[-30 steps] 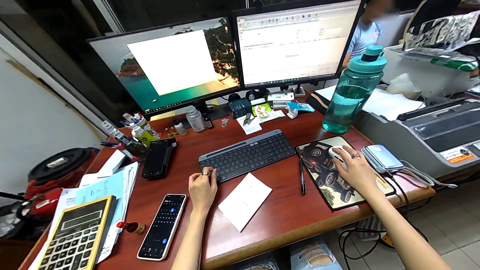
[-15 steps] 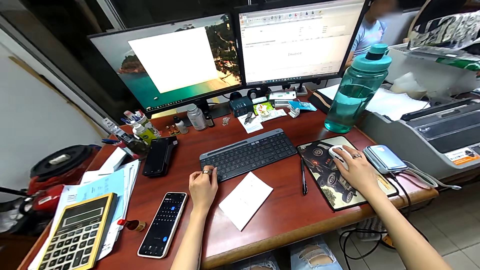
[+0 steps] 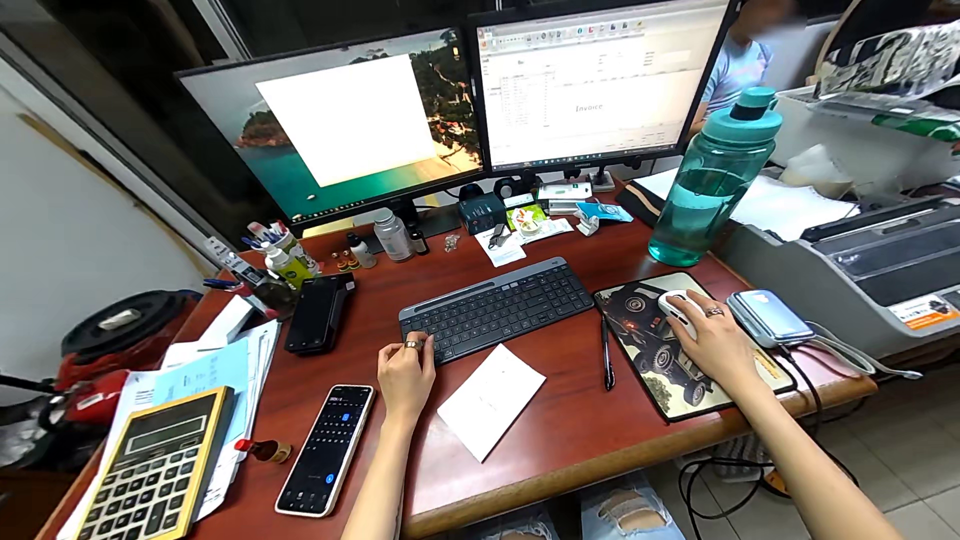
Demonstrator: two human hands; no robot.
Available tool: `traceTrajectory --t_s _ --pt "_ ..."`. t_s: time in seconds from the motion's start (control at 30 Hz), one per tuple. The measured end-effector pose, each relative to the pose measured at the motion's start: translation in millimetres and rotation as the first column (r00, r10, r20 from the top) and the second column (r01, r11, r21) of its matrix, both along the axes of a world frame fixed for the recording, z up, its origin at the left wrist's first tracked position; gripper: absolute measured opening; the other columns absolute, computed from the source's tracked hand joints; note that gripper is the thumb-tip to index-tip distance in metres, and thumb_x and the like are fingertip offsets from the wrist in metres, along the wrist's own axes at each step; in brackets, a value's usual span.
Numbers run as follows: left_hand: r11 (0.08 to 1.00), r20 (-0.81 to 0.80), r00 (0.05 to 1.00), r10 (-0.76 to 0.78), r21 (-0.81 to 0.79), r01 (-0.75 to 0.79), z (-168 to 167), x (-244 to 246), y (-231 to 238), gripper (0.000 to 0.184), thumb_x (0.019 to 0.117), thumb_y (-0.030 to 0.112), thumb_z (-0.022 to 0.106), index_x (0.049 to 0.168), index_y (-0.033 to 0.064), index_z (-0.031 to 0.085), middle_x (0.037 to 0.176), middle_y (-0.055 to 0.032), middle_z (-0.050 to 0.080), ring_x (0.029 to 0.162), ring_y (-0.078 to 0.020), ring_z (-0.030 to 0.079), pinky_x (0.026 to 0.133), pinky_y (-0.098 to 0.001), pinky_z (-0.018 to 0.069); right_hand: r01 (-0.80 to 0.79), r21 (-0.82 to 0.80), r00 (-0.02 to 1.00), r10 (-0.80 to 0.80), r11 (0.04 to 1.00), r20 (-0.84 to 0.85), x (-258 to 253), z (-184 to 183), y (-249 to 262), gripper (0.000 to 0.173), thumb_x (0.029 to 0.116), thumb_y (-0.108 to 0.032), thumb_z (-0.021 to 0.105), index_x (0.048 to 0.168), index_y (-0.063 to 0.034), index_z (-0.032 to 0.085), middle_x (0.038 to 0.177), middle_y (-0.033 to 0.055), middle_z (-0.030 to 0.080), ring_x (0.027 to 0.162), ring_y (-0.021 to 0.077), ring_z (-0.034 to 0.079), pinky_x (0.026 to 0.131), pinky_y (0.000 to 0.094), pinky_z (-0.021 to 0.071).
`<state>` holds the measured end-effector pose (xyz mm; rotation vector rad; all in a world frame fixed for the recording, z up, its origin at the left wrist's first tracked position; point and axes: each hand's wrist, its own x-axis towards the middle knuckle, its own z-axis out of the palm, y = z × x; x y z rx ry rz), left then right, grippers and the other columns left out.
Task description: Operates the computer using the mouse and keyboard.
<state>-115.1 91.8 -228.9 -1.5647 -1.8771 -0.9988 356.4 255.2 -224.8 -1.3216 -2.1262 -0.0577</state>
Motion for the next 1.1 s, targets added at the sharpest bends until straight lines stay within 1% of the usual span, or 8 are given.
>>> traceTrajectory --t_s 0.2,0.3,0.4,0.57,0.73,0.83,0.9,1.1 --pt "1.0 -0.001 1.0 0.004 0.004 -0.004 0 0 0 0.023 0.0993 0.017 0.06 0.097 0.0004 0.075 0.076 -0.0096 0.073 0.068 -0.0224 0.07 0.09 -0.0459 0.0521 0.001 0.031 1.0 -0.002 1.0 0.01 1 -3 0 0.037 0.0989 -0.024 0.061 0.132 -0.0089 0.068 0.139 0.0262 0.059 0.128 0.0514 0.055 0.095 0.0681 0.0481" --pt "0.998 0.031 1.0 -0.002 -0.062 0.004 5 2 -1 0.025 0.1011 0.016 0.057 0.1 -0.0019 0.075 0.094 -0.0168 0.076 0.088 -0.0323 0.075 0.094 -0.0543 0.0517 -0.042 0.118 0.999 0.04 0.992 0.017 -8 1 -5 0.04 0.1004 -0.029 0.057 0.132 -0.0072 0.067 0.145 0.029 0.054 0.135 0.0531 0.048 0.107 0.0693 0.038" --pt "0.983 0.101 0.994 -0.036 -0.174 0.053 4 -3 -1 0.025 0.1027 0.018 0.057 0.108 0.0001 0.073 0.11 -0.0208 0.071 0.106 -0.0397 0.068 0.099 -0.0608 0.0466 -0.185 0.163 0.983 0.185 0.969 0.019 -53 6 -21 0.04 0.1025 -0.03 0.052 0.13 -0.0046 0.068 0.141 0.0241 0.058 0.132 0.0448 0.054 0.11 0.0617 0.0409" --pt "0.957 0.083 0.975 -0.206 -0.19 0.219 2 -4 -3 0.023 0.098 0.018 0.058 0.108 0.0107 0.078 0.121 -0.0157 0.068 0.115 -0.0359 0.063 0.105 -0.063 0.0382 -0.464 -0.012 0.886 0.464 0.886 0.027 -162 10 -53 0.038 0.1043 -0.026 0.05 0.13 -0.0061 0.068 0.14 0.0186 0.062 0.132 0.0365 0.058 0.115 0.061 0.0375" --pt "0.936 0.049 0.96 -0.274 -0.216 0.278 0 -1 0 0.031 0.0965 0.021 0.052 0.111 0.0163 0.079 0.125 -0.0138 0.068 0.119 -0.036 0.061 0.106 -0.064 0.0345 -0.565 -0.129 0.818 0.574 0.815 0.044 -234 17 -59 0.037 0.1059 -0.024 0.049 0.134 -0.0095 0.068 0.145 0.0188 0.058 0.139 0.0366 0.052 0.118 0.063 0.0317" --pt "0.928 0.034 0.963 -0.269 -0.257 0.269 -1 2 1 0.036 0.0977 0.024 0.049 0.119 0.021 0.078 0.13 -0.0132 0.066 0.124 -0.0355 0.058 0.108 -0.0648 0.0315 -0.575 -0.154 0.806 0.588 0.804 0.061 -255 13 -56 0.036 0.1058 -0.023 0.049 0.134 -0.0091 0.067 0.147 0.0203 0.056 0.141 0.0389 0.049 0.119 0.0639 0.0297" --pt "0.936 0.02 0.97 -0.241 -0.258 0.238 -2 1 1 0.036 0.0995 0.026 0.048 0.119 0.0219 0.078 0.132 -0.0116 0.065 0.126 -0.0339 0.058 0.11 -0.0641 0.0301 -0.569 -0.187 0.807 0.587 0.801 0.059 -263 11 -55 0.036 0.106 -0.023 0.049 0.135 -0.0094 0.067 0.148 0.0205 0.055 0.142 0.04 0.047 0.12 0.064 0.0274" --pt "0.962 -0.014 0.984 -0.176 -0.215 0.169 -2 0 2 0.034 0.0956 0.025 0.049 0.101 0.0166 0.082 0.128 -0.011 0.07 0.124 -0.0385 0.06 0.11 -0.0674 0.0303 -0.536 -0.263 0.821 0.568 0.802 0.06 -272 12 -52 0.04 0.1092 -0.027 0.042 0.138 -0.012 0.065 0.152 0.017 0.053 0.148 0.0356 0.04 0.124 0.0604 0.019"
